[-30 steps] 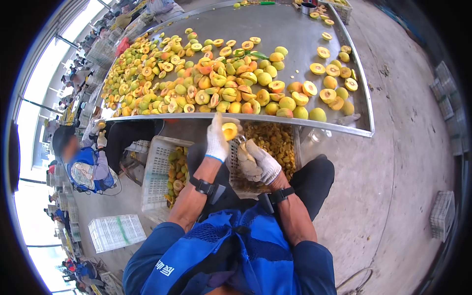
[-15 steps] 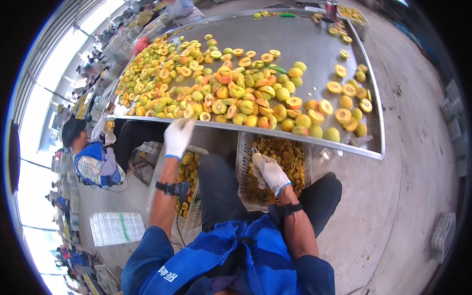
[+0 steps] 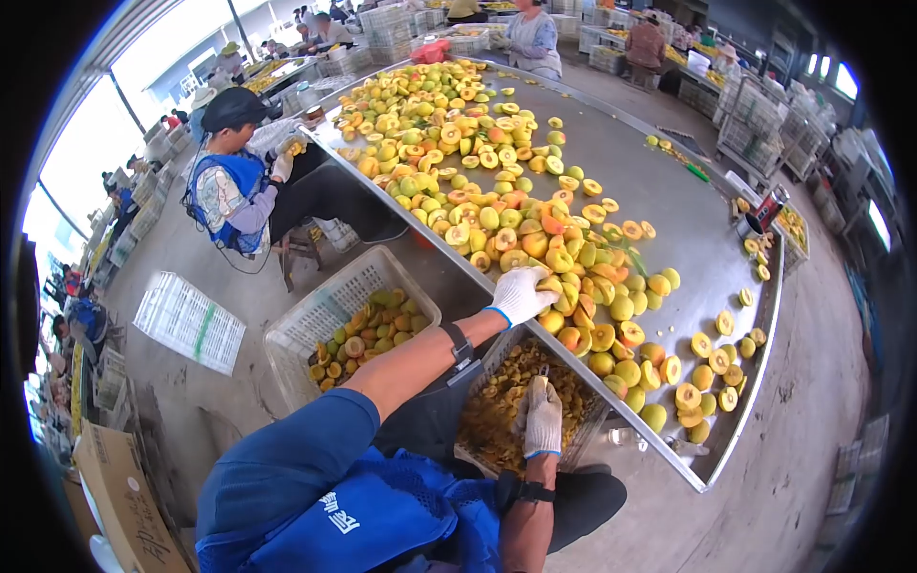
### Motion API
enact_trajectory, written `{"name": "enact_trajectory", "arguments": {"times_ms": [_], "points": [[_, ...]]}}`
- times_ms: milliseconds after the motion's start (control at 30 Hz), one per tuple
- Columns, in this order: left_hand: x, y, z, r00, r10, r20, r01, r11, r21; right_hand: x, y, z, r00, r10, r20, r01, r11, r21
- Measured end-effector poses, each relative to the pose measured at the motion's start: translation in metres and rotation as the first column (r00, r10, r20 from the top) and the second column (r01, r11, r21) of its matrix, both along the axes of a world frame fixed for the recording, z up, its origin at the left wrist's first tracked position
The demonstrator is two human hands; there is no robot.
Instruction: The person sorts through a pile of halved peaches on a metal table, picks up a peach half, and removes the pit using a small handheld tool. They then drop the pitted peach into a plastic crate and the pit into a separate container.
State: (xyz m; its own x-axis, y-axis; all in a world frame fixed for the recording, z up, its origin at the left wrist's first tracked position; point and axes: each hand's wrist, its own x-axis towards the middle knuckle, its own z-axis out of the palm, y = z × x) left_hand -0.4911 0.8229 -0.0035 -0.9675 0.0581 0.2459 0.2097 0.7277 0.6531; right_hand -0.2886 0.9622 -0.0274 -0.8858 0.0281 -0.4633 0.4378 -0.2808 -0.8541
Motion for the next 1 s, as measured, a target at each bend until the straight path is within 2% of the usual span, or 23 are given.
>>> {"name": "enact_trajectory", "arguments": {"times_ms": [67,100,133,167,200,233,267,300,333,400,433,500,600,633,733,767,867,900,1000], "points": [[0.001,-0.003,-0.002,0.996,-0.008,-0.094,0.022,0.988,0.151,0.001,-0.002,-0.001,0.998,0.026,-0.049,-0.024,0.999,0.047],[0.008,-0.006,0.010,0.996,0.012,-0.091,0.004,0.984,0.178,0.000,-0.001,-0.001,0.997,0.033,-0.073,-0.028,0.997,0.071],[0.020,-0.010,0.035,1.000,-0.010,0.002,0.009,0.981,0.194,0.000,0.002,-0.003,0.993,0.035,-0.117,-0.028,0.998,0.056],[0.028,-0.015,0.043,0.999,-0.035,-0.025,0.040,0.975,0.220,0.000,0.005,-0.006,0.988,0.031,-0.154,-0.025,0.999,0.038],[0.037,-0.020,0.048,0.997,-0.065,-0.043,0.073,0.967,0.243,0.005,0.008,-0.010,0.983,0.021,-0.183,-0.018,1.000,0.016],[0.048,-0.025,0.056,0.991,-0.131,0.036,0.115,0.947,0.300,0.006,0.010,-0.008,0.974,0.027,-0.227,-0.034,0.999,-0.028],[0.051,-0.032,0.046,0.972,-0.233,-0.021,0.231,0.939,0.254,0.009,0.010,-0.001,0.966,0.015,-0.260,-0.041,0.995,-0.095],[0.064,-0.035,0.054,0.913,-0.364,0.185,0.233,0.836,0.496,0.011,0.008,0.009,0.967,-0.007,-0.254,-0.023,0.993,-0.117],[0.078,-0.036,0.063,0.787,-0.514,0.341,0.151,0.696,0.702,0.012,0.005,0.017,0.968,-0.032,-0.250,-0.003,0.991,-0.136],[0.097,-0.041,0.059,0.723,-0.626,0.294,0.130,0.541,0.831,0.012,0.006,0.019,0.971,-0.013,-0.240,-0.033,0.982,-0.184],[0.105,-0.038,0.042,0.705,-0.635,0.317,0.090,0.523,0.848,0.017,0.007,0.024,0.966,0.033,-0.256,-0.068,0.990,-0.127],[0.111,-0.042,0.021,0.709,-0.621,0.333,0.003,0.475,0.880,0.021,0.008,0.023,0.969,0.038,-0.242,-0.072,0.988,-0.135],[0.118,-0.033,-0.010,0.719,-0.631,0.290,-0.193,0.219,0.956,0.024,0.010,0.025,0.974,0.070,-0.216,-0.090,0.992,-0.086],[0.118,-0.034,-0.017,0.660,-0.700,0.273,-0.195,0.192,0.962,0.025,0.010,0.025,0.977,0.076,-0.198,-0.093,0.993,-0.074],[0.131,-0.021,-0.019,0.656,-0.696,0.292,-0.326,0.087,0.941,0.024,0.008,0.030,0.986,0.067,-0.153,-0.060,0.997,0.051],[0.130,-0.017,-0.033,0.718,-0.635,0.285,-0.177,0.229,0.957,0.024,0.006,0.028,0.984,0.057,-0.166,-0.048,0.997,0.062],[0.142,-0.002,-0.012,0.669,-0.706,0.230,-0.355,-0.031,0.935,0.023,0.004,0.029,0.983,0.086,-0.162,-0.052,0.978,0.200],[0.142,0.001,-0.014,0.675,-0.690,0.262,-0.365,-0.004,0.931,0.021,0.003,0.024,0.969,0.099,-0.227,-0.023,0.949,0.315],[0.144,0.012,-0.013,0.712,-0.608,0.352,-0.377,0.092,0.922,0.020,0.002,0.015,0.949,0.079,-0.305,0.050,0.918,0.394]]}}
